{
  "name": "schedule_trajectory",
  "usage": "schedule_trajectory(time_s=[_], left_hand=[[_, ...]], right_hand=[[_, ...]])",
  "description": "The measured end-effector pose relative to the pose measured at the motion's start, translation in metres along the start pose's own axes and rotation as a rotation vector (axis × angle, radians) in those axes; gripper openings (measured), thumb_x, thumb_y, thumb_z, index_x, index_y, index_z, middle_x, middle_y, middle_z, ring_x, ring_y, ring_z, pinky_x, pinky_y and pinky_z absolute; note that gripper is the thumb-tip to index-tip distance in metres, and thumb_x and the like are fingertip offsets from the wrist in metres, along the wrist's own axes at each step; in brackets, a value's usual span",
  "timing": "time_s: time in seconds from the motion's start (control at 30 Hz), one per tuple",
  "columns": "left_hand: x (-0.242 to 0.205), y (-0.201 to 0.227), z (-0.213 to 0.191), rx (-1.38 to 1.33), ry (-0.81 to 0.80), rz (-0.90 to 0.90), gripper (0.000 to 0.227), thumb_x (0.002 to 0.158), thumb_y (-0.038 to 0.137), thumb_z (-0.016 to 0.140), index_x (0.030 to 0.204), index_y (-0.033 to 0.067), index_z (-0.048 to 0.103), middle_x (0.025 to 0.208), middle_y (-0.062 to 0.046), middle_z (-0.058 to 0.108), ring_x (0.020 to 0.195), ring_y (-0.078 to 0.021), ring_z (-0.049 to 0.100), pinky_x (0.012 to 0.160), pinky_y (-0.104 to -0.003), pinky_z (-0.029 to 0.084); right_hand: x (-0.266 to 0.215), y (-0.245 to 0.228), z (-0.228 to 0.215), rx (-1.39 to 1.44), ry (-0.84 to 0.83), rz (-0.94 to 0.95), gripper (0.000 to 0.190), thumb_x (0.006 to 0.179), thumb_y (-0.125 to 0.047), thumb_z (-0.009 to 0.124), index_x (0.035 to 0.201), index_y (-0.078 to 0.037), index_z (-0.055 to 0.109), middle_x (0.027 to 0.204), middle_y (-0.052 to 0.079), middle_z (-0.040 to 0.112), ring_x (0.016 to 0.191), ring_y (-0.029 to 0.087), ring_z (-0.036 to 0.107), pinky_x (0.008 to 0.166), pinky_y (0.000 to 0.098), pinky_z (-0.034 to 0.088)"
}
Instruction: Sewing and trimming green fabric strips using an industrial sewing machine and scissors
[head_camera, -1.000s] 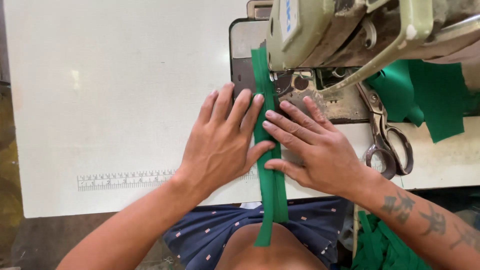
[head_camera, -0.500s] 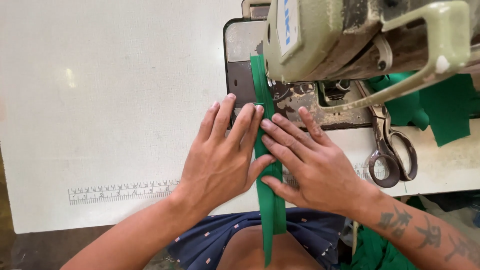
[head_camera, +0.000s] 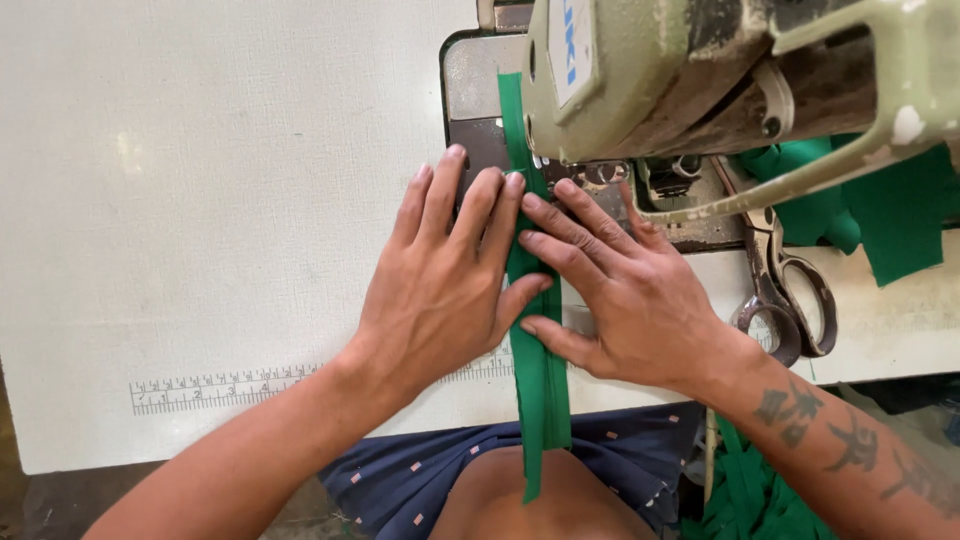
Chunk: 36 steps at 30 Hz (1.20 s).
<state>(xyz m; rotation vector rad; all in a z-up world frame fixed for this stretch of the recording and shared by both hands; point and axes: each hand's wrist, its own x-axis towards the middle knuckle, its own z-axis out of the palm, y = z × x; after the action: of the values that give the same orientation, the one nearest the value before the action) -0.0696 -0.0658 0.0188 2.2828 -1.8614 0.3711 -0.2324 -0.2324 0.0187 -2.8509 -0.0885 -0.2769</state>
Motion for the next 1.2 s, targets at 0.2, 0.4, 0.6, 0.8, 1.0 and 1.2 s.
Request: schedule_trajectory(time_s=[0.2, 0.4, 0.6, 0.8, 1.0, 1.2], left_hand=[[0.000, 0.005, 0.000, -0.041, 0.010, 0.060, 0.080, 0.112, 0.062, 0.056, 0.158, -0.0029, 0.059, 0.155, -0.019, 0.060, 0.153, -0.0467, 0.045, 0.130, -0.058, 0.036], [-0.002, 0.007, 0.000, -0.052, 0.008, 0.043, 0.079, 0.113, 0.062, 0.055, 0.158, -0.0021, 0.058, 0.154, -0.017, 0.060, 0.152, -0.0455, 0.047, 0.129, -0.057, 0.038], [0.000, 0.004, 0.004, -0.071, 0.048, 0.007, 0.079, 0.110, 0.064, 0.060, 0.154, -0.0013, 0.059, 0.153, -0.020, 0.059, 0.151, -0.0454, 0.049, 0.126, -0.056, 0.042], [0.003, 0.002, 0.004, -0.039, 0.029, 0.001, 0.085, 0.109, 0.070, 0.059, 0.154, -0.0018, 0.061, 0.157, -0.020, 0.058, 0.152, -0.0471, 0.047, 0.126, -0.058, 0.041], [0.011, -0.003, 0.007, -0.090, 0.044, -0.015, 0.085, 0.107, 0.068, 0.063, 0.153, -0.0028, 0.060, 0.152, -0.022, 0.058, 0.151, -0.0484, 0.047, 0.127, -0.059, 0.040], [0.014, -0.004, 0.010, -0.120, 0.045, -0.023, 0.085, 0.106, 0.068, 0.064, 0.154, -0.0023, 0.058, 0.152, -0.021, 0.057, 0.151, -0.0476, 0.047, 0.126, -0.059, 0.041]], right_hand=[[-0.012, -0.010, 0.001, -0.042, 0.022, 0.052, 0.073, 0.102, -0.054, 0.072, 0.157, -0.008, 0.057, 0.172, 0.011, 0.050, 0.164, 0.033, 0.042, 0.128, 0.0562, 0.029], [-0.013, -0.009, 0.000, -0.035, -0.003, 0.048, 0.076, 0.101, -0.057, 0.072, 0.157, -0.008, 0.058, 0.173, 0.012, 0.048, 0.164, 0.033, 0.040, 0.130, 0.0569, 0.026], [-0.010, -0.003, -0.001, -0.040, -0.007, 0.054, 0.073, 0.100, -0.061, 0.072, 0.154, -0.013, 0.059, 0.173, 0.008, 0.049, 0.165, 0.031, 0.041, 0.116, 0.0498, 0.043], [-0.006, 0.000, -0.004, 0.005, -0.006, 0.057, 0.072, 0.098, -0.058, 0.077, 0.151, -0.013, 0.060, 0.172, 0.009, 0.050, 0.164, 0.035, 0.043, 0.107, 0.0496, 0.053], [-0.003, 0.007, 0.001, 0.061, 0.025, 0.082, 0.076, 0.094, -0.052, 0.084, 0.153, -0.012, 0.058, 0.172, 0.009, 0.050, 0.160, 0.041, 0.050, 0.113, 0.0517, 0.058], [-0.004, 0.010, 0.004, 0.094, 0.039, 0.109, 0.075, 0.093, -0.048, 0.086, 0.152, -0.014, 0.057, 0.173, 0.006, 0.049, 0.159, 0.039, 0.054, 0.101, 0.0478, 0.063]])
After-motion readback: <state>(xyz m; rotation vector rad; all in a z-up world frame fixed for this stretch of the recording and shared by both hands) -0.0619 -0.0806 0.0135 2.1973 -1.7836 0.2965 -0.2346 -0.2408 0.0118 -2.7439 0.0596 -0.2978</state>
